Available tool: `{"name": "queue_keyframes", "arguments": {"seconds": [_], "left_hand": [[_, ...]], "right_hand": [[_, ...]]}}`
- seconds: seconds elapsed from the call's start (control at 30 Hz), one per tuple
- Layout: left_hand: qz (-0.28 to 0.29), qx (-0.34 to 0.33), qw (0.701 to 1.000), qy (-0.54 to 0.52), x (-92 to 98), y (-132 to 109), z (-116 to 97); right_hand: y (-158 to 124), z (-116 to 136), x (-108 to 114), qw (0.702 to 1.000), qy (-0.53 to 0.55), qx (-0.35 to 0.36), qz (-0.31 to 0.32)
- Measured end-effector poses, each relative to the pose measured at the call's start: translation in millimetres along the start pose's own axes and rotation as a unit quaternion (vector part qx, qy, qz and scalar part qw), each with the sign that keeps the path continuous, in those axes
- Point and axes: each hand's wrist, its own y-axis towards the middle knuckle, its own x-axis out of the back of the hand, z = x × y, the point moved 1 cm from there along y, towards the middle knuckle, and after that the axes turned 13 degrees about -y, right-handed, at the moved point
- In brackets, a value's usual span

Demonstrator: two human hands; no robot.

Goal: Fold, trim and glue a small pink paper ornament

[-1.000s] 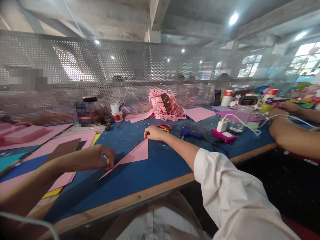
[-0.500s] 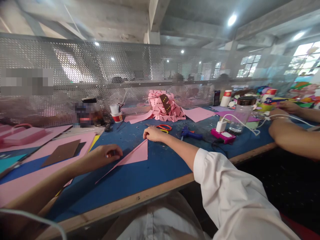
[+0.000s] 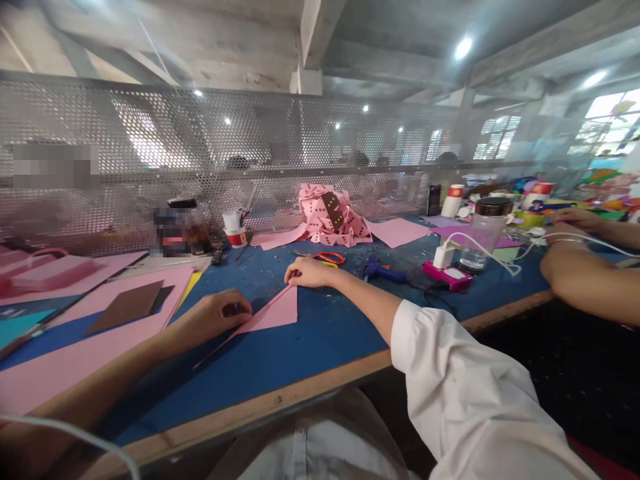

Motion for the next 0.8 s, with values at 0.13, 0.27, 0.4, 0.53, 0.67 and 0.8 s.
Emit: {"name": "queue_keyframes", "arguments": {"seconds": [0.13, 0.27, 0.4, 0.53, 0.67, 0.8], "left_hand": [[-0.002, 0.009, 1.0, -0.012, -1.0, -0.1, 0.4], [-0.006, 0.013, 1.0, -0.021, -0.8, -1.1, 0.9], [0.006, 0.027, 0.999, -0.043, -1.2, -1.7, 1.9], [0.013, 0.035, 0.998, -0.05, -1.7, -1.3, 4.0], [0.011, 0.033, 0.998, -0.052, -2.2, -0.6, 6.0], [0.011, 0.032, 0.998, -0.051, -1.8, 0.2, 5.5]], "right_hand": [[1.1, -6.0, -0.7, 0.999, 0.021, 0.028, 0.02], [3.5, -11.1, -2.8, 0.999, 0.023, 0.035, 0.031], [4.1, -11.3, -1.2, 0.998, 0.022, 0.039, 0.042], [2.7, -10.2, 2.1, 0.997, 0.028, 0.035, 0.064], [2.1, -11.1, 4.2, 0.996, 0.023, 0.028, 0.086], [2.4, -10.4, 6.0, 0.995, -0.003, 0.032, 0.094]]}}
